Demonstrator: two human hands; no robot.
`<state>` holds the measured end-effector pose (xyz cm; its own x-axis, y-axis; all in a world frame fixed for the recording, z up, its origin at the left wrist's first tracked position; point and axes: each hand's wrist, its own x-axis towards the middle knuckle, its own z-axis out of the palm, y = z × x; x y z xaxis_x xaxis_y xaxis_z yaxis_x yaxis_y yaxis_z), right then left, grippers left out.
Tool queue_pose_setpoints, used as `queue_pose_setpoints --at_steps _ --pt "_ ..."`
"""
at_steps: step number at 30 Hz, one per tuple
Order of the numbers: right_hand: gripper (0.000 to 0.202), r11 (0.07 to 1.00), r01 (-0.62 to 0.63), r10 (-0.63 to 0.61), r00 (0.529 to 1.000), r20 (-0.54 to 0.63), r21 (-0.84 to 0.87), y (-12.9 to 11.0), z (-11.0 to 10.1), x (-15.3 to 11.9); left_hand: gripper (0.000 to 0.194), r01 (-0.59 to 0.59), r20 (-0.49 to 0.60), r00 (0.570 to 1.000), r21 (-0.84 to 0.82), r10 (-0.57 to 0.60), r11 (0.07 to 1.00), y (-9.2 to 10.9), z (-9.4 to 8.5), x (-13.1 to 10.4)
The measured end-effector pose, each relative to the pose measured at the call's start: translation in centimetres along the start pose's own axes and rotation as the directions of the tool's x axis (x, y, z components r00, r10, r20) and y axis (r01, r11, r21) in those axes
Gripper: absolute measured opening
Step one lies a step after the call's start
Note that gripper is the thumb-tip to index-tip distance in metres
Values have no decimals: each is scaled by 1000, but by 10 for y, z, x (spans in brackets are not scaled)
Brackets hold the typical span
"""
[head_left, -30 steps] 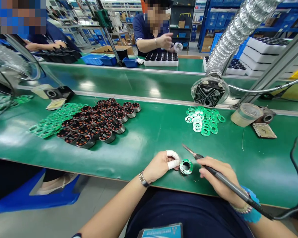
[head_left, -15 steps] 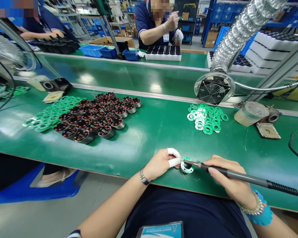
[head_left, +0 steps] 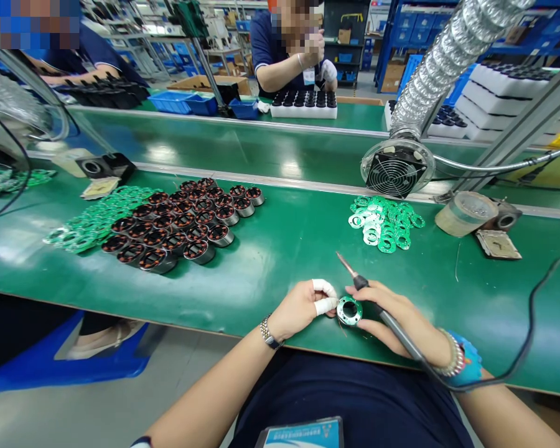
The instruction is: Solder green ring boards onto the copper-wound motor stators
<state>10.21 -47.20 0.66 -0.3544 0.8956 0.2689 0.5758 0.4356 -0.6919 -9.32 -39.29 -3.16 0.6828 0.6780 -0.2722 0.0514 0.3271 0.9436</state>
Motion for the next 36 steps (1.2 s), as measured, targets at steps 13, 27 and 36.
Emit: queue_pose_setpoints --at_steps 13,27,36 --pt "34 988 -144 147 988 -56 52 10 22 -11 11 -459 133 845 677 518 575 -16 9 -34" --pt "21 999 -6 14 966 -257 32 -16 25 13 18 -62 -152 987 -39 56 997 1 21 -18" --pt "26 991 -70 94 970 -225 113 -16 25 15 17 -56 -148 987 -3 55 998 4 22 -17"
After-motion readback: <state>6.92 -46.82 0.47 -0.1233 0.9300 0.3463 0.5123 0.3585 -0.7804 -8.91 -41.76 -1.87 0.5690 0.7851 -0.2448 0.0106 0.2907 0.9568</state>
